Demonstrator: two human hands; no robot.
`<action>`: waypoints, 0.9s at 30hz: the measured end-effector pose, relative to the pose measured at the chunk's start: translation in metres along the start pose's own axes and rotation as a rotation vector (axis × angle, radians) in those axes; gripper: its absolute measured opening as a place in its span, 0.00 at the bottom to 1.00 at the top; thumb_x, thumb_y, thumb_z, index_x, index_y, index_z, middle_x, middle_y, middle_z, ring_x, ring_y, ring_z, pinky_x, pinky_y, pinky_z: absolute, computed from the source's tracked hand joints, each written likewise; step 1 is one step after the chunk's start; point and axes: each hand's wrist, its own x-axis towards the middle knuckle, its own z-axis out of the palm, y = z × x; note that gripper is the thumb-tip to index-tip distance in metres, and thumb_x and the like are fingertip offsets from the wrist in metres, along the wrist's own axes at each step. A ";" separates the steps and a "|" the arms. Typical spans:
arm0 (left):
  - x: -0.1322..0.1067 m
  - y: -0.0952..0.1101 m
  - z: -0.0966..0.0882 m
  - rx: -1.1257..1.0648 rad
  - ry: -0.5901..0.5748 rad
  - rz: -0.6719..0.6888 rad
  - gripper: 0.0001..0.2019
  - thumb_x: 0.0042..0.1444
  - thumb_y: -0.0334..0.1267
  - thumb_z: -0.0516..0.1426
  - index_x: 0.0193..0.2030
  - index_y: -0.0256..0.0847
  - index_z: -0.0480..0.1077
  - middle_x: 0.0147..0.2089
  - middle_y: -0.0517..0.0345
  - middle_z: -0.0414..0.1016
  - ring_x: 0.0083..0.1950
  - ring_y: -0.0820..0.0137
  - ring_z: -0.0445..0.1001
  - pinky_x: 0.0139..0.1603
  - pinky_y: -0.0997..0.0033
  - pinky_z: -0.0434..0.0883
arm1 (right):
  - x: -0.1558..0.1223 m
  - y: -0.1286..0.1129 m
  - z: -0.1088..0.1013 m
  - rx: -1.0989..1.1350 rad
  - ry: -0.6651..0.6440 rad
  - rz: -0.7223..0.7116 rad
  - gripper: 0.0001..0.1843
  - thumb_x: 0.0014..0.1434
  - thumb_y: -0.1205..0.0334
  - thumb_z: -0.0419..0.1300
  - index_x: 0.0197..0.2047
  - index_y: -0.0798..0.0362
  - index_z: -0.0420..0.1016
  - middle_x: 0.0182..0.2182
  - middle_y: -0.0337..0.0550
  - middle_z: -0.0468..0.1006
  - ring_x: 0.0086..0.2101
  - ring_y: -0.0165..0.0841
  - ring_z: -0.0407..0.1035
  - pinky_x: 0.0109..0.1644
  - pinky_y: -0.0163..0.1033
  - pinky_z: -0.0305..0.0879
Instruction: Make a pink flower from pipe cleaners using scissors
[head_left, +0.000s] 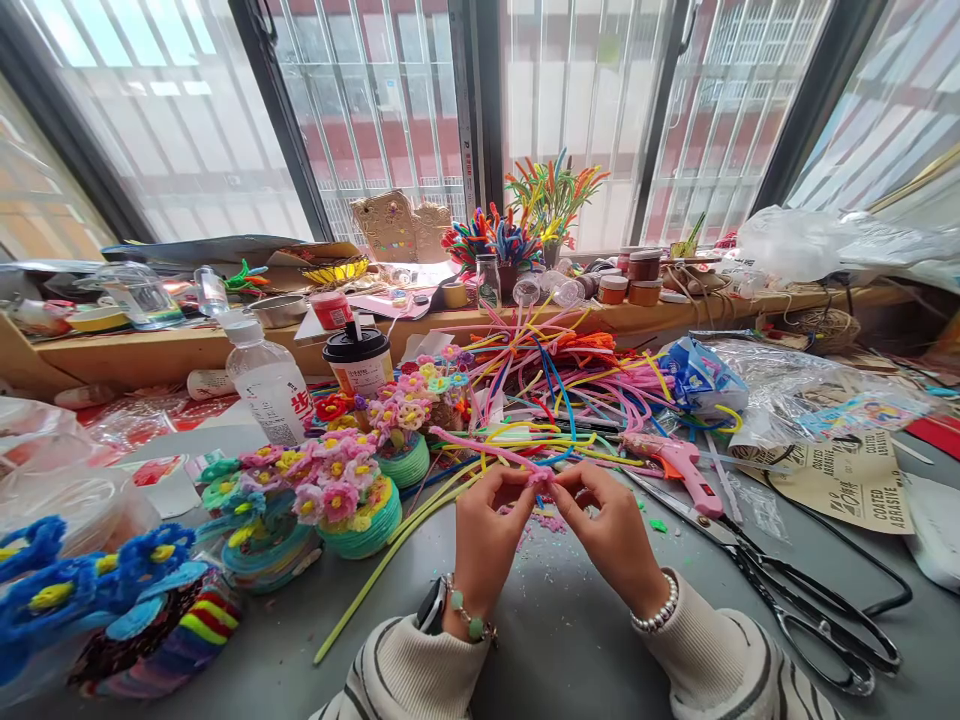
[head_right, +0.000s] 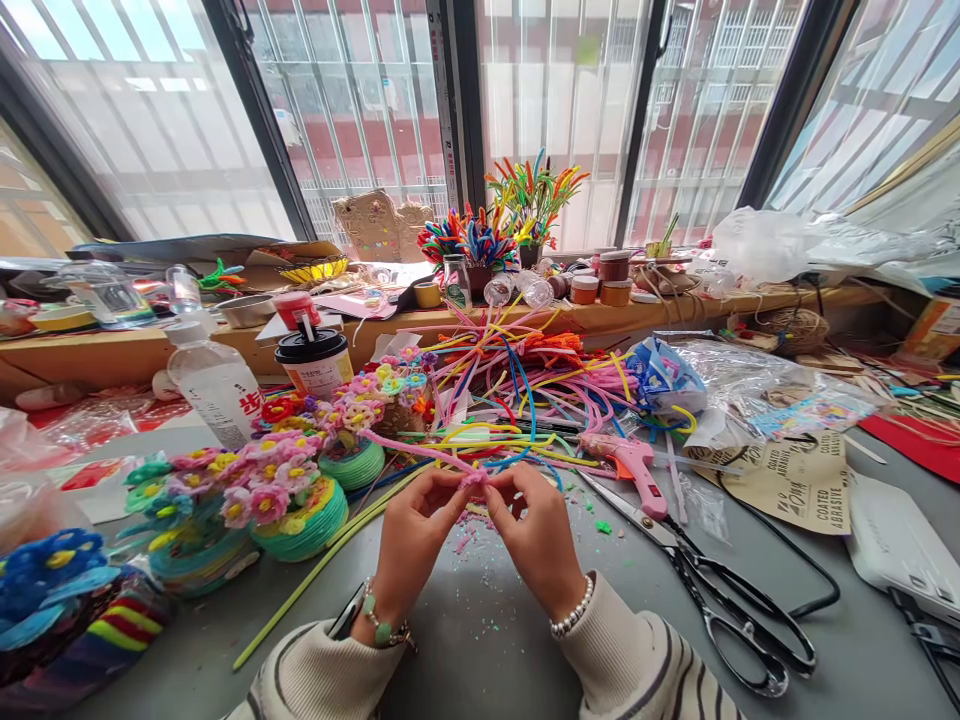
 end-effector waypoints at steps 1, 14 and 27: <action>-0.001 0.000 0.001 0.031 0.005 0.012 0.07 0.45 0.38 0.57 0.29 0.37 0.69 0.30 0.55 0.75 0.33 0.68 0.73 0.35 0.70 0.71 | -0.001 0.000 0.001 -0.046 0.022 -0.020 0.09 0.54 0.61 0.52 0.25 0.54 0.67 0.22 0.39 0.69 0.23 0.28 0.63 0.24 0.33 0.62; 0.001 0.000 0.000 0.090 -0.011 0.033 0.07 0.45 0.39 0.56 0.29 0.37 0.70 0.29 0.56 0.74 0.31 0.69 0.73 0.33 0.70 0.71 | 0.004 0.003 -0.005 -0.123 -0.015 -0.144 0.07 0.53 0.66 0.52 0.34 0.53 0.70 0.30 0.44 0.71 0.30 0.32 0.66 0.26 0.34 0.66; 0.001 0.000 0.002 -0.010 -0.043 -0.112 0.07 0.44 0.38 0.57 0.27 0.36 0.69 0.28 0.55 0.74 0.31 0.69 0.73 0.33 0.71 0.70 | -0.002 0.007 0.004 -0.244 0.074 -0.207 0.05 0.52 0.69 0.52 0.27 0.54 0.67 0.24 0.41 0.68 0.25 0.31 0.63 0.28 0.36 0.62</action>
